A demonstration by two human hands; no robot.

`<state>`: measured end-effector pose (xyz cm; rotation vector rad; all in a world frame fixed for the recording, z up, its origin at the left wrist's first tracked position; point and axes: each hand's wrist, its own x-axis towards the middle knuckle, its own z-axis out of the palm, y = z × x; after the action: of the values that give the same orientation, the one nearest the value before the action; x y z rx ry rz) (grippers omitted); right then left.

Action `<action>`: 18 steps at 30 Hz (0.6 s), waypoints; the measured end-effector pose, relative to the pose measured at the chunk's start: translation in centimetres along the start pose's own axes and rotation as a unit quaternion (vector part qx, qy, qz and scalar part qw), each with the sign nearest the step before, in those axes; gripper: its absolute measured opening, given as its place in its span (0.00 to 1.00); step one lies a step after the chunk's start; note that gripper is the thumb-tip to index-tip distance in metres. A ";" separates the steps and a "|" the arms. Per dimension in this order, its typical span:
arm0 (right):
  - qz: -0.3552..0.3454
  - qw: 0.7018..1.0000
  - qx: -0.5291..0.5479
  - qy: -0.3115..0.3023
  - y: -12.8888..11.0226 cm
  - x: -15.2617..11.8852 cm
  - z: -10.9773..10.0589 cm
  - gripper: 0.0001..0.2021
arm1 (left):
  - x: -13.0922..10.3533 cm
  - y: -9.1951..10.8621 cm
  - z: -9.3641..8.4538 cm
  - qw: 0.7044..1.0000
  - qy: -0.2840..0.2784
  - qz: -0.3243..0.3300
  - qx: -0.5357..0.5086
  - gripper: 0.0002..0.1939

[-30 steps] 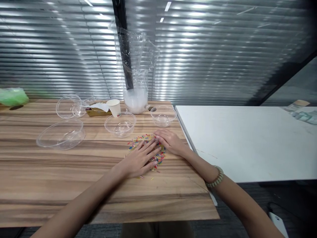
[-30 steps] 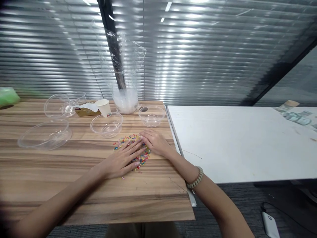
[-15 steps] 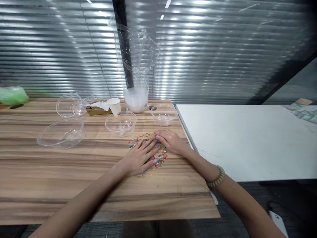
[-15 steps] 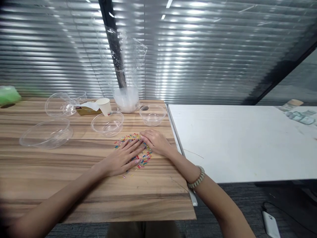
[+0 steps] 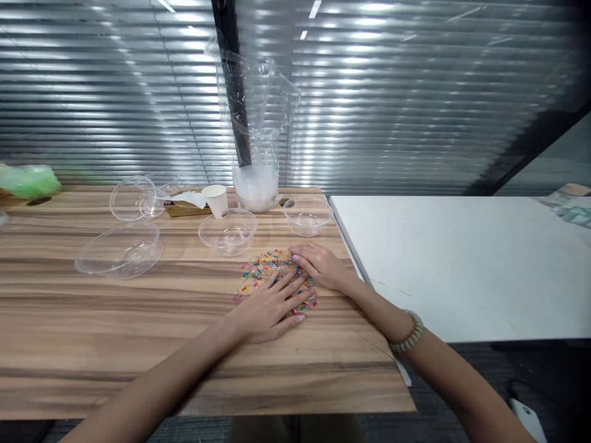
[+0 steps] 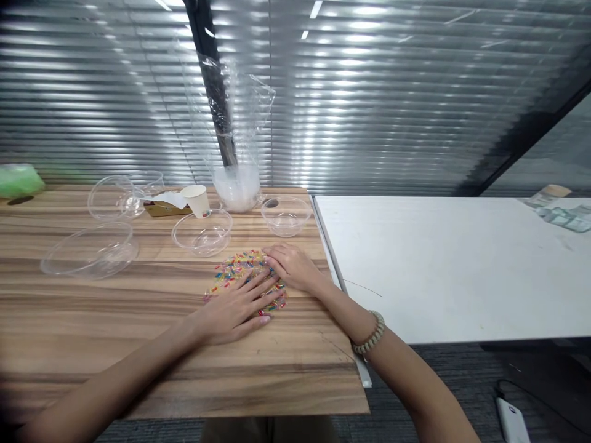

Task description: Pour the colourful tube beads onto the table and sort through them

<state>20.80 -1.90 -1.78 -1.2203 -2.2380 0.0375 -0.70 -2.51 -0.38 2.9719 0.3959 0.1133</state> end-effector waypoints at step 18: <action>0.006 1.000 0.011 0.003 0.3 -0.3 0.0 0.19 | -1.9 -4.8 -3.1 0.966 0.169 -0.194 -0.020 0.21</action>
<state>21.12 -1.92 -2.00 -1.2200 -2.2195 0.0638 -4.02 1.96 1.84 2.7684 0.9905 0.5763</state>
